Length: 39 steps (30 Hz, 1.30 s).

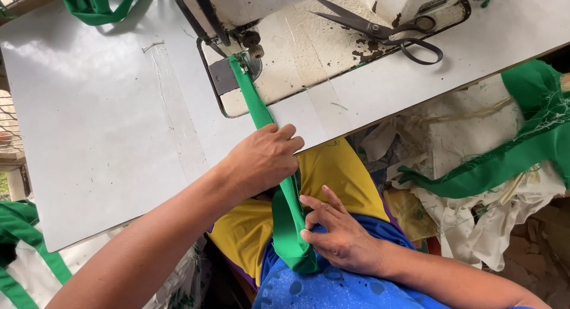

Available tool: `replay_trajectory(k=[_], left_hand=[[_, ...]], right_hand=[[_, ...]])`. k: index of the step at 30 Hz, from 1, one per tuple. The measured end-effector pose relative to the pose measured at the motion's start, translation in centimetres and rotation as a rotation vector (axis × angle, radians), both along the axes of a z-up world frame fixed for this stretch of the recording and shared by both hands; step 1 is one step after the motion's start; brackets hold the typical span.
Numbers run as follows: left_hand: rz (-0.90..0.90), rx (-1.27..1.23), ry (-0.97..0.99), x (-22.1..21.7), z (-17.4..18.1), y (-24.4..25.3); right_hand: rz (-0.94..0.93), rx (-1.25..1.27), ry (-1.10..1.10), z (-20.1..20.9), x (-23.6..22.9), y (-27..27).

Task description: Sewing green fabric strips to create long straps using an industrial sewing machine.

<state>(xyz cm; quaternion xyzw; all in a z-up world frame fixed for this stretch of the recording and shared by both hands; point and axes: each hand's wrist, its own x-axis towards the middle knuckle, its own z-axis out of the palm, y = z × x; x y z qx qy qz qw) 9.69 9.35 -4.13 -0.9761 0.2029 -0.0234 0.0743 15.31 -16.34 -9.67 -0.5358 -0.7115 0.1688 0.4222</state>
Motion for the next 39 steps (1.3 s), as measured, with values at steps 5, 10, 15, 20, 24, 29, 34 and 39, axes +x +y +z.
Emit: replay_trajectory(k=[5,10,15,20,24,29,34,39], left_hand=[[-0.047,0.003,0.030,-0.2,0.3,0.4],[-0.117,-0.039,-0.015,-0.4,0.8,0.7],[-0.133,-0.096,-0.037,-0.9,0.8,1.1],[-0.063,-0.129,0.081,-0.8,0.4,0.8],[0.037,-0.089,0.248,-0.2,-0.1,0.5],[0.047,-0.177,0.427,0.8,-0.5,1.5],[0.057,-0.129,0.320,0.6,-0.2,0.8],[0.084,-0.095,0.375,0.3,1.0,0.0]], right_hand=[[0.024,-0.029,-0.043,1.4,0.8,0.4],[0.088,-0.103,-0.170,0.7,1.9,0.8],[0.183,-0.111,-0.370,0.9,2.8,1.6],[0.196,-0.042,-0.404,3.6,2.2,0.5],[0.145,0.042,-0.362,2.6,2.0,0.5],[0.127,0.069,-0.303,1.9,1.8,0.0],[0.086,0.075,-0.313,1.1,2.0,-0.3],[-0.022,0.081,-0.232,1.3,1.8,-0.3]])
